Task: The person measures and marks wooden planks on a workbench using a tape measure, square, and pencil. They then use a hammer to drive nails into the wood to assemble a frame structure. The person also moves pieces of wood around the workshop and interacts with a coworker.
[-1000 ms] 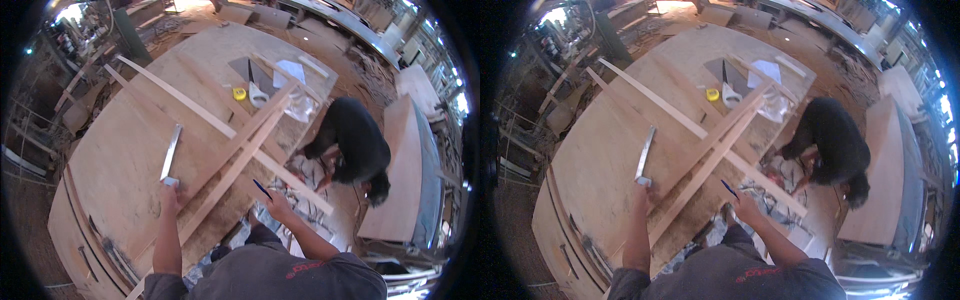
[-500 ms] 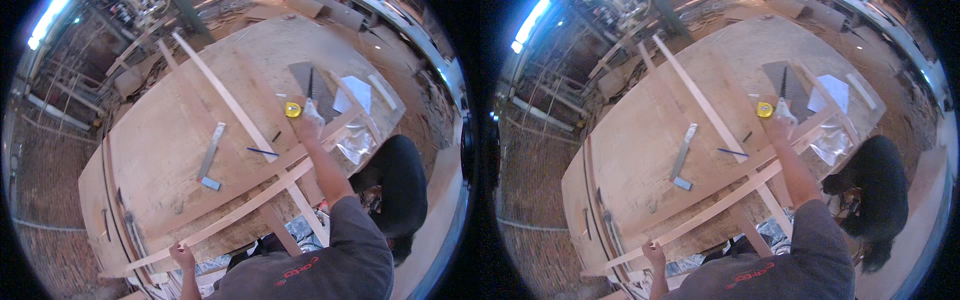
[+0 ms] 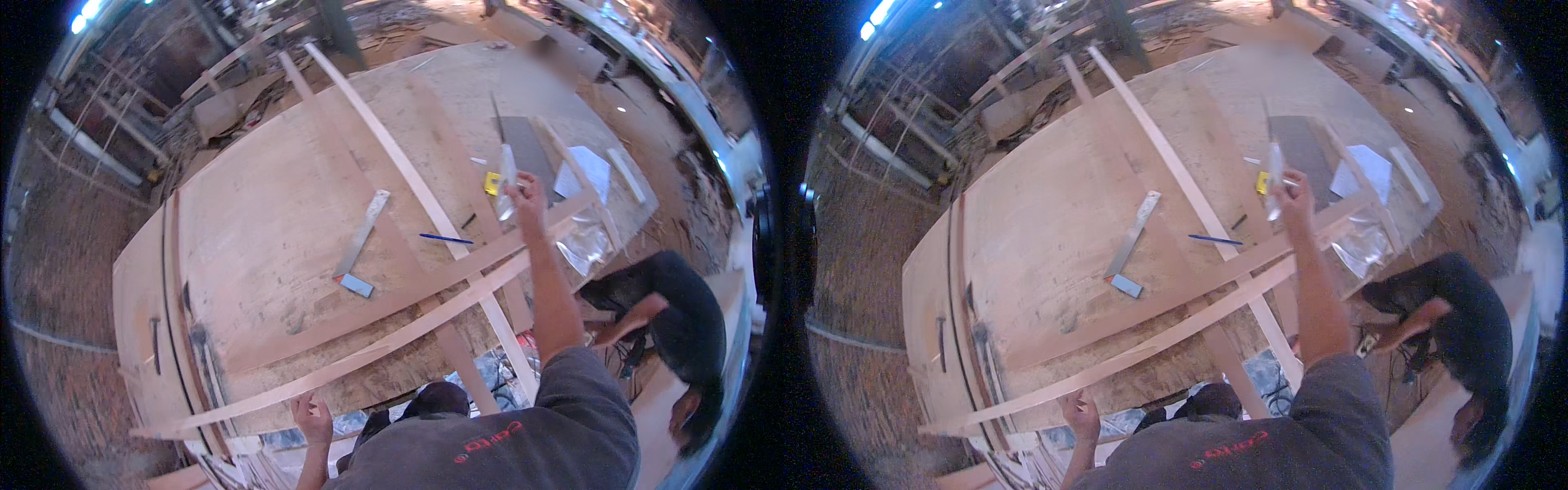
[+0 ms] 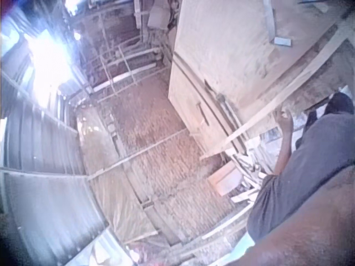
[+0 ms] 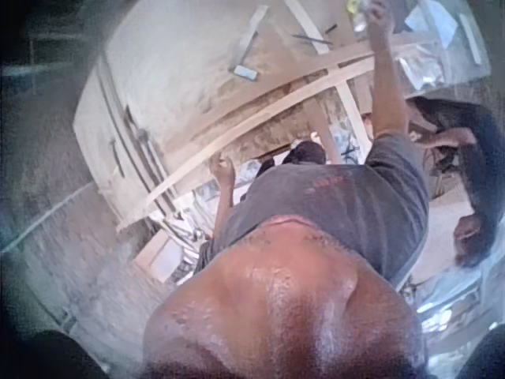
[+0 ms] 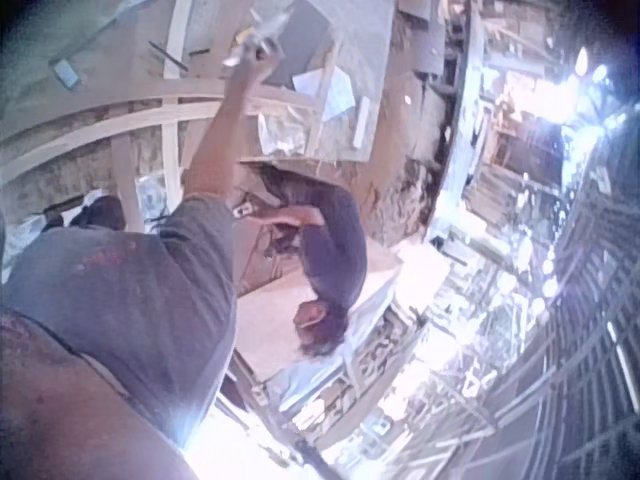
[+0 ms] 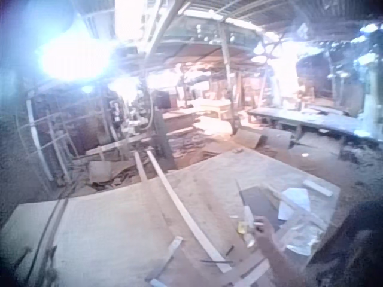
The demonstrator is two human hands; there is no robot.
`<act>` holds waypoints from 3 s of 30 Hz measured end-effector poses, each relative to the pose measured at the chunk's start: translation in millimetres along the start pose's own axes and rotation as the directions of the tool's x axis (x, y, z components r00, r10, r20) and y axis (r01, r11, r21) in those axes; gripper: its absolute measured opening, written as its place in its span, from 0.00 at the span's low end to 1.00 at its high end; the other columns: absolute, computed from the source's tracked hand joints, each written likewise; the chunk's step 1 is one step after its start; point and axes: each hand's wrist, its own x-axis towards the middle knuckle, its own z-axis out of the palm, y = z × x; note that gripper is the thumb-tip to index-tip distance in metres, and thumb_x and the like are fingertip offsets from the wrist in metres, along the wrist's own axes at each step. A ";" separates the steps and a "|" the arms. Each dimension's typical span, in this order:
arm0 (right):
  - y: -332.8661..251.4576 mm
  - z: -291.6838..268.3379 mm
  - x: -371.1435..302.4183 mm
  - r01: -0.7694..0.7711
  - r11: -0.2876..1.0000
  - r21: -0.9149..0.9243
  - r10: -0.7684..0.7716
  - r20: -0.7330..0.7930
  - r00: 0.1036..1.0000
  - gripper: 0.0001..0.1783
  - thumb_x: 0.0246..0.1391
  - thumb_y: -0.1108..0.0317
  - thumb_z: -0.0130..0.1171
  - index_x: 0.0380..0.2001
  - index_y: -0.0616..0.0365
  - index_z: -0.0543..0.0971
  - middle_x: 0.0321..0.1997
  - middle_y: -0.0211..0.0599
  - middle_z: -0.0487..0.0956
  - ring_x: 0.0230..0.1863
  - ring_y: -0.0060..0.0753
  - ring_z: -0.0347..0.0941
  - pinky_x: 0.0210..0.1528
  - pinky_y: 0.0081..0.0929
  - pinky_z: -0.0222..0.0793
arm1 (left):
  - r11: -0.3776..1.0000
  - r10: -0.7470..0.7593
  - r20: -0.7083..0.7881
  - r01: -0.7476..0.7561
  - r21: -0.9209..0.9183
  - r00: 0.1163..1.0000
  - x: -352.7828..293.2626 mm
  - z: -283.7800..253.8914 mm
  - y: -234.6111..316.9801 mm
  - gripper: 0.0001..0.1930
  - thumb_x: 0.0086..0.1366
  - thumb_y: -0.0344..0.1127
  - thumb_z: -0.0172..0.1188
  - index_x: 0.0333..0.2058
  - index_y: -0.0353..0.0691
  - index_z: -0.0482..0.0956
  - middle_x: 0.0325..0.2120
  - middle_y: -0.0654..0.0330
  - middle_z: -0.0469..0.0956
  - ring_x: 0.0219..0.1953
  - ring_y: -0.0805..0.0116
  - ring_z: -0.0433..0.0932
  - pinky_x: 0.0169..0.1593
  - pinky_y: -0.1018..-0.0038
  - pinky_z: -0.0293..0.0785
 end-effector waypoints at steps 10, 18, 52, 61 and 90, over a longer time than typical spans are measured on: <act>-86.7 56.4 -381.3 -0.224 0.968 0.116 0.232 -0.063 0.971 0.13 0.58 0.72 0.59 0.47 0.52 0.78 0.32 0.23 0.74 0.25 0.15 0.67 0.27 0.18 0.66 | 0.638 0.320 0.018 -0.202 -0.743 0.947 114.6 -66.0 20.2 0.12 0.63 0.26 0.61 0.45 0.33 0.76 0.32 0.66 0.70 0.34 0.76 0.66 0.39 0.79 0.64; -133.4 50.7 -621.5 -0.144 0.945 -0.294 0.113 -0.118 0.987 0.15 0.55 0.68 0.65 0.46 0.58 0.80 0.37 0.34 0.81 0.37 0.20 0.75 0.42 0.26 0.73 | -0.095 0.848 -0.180 -0.192 -0.977 0.499 131.2 -208.9 116.5 0.32 0.62 0.50 0.63 0.61 0.39 0.72 0.29 0.63 0.67 0.26 0.73 0.57 0.32 0.73 0.54; -197.7 -170.6 -802.9 -0.104 0.868 -0.485 0.018 -0.180 0.984 0.16 0.53 0.66 0.67 0.46 0.56 0.82 0.42 0.44 0.84 0.44 0.41 0.82 0.48 0.33 0.75 | -0.548 0.836 -0.465 0.496 -0.673 0.292 -183.6 -355.8 320.0 0.15 0.63 0.31 0.60 0.34 0.71 0.86 0.16 0.78 0.66 0.19 0.82 0.63 0.33 0.78 0.60; -199.3 -133.9 -824.0 -0.282 0.843 -0.457 0.104 -0.377 0.920 0.16 0.53 0.66 0.67 0.46 0.57 0.82 0.43 0.41 0.84 0.46 0.30 0.81 0.49 0.30 0.74 | -0.502 0.857 -0.462 0.570 -0.651 0.228 -143.8 -367.2 305.8 0.13 0.63 0.31 0.61 0.31 0.68 0.85 0.17 0.77 0.67 0.20 0.80 0.64 0.33 0.78 0.61; -63.6 -79.3 -974.3 -0.677 0.677 0.290 0.497 -0.858 0.129 0.14 0.52 0.67 0.63 0.41 0.58 0.81 0.25 0.36 0.78 0.24 0.29 0.76 0.23 0.32 0.74 | 0.640 0.758 0.330 -0.740 -0.207 0.562 29.0 17.2 -2.2 0.33 0.54 0.43 0.70 0.57 0.34 0.74 0.63 0.45 0.65 0.68 0.42 0.61 0.72 0.45 0.49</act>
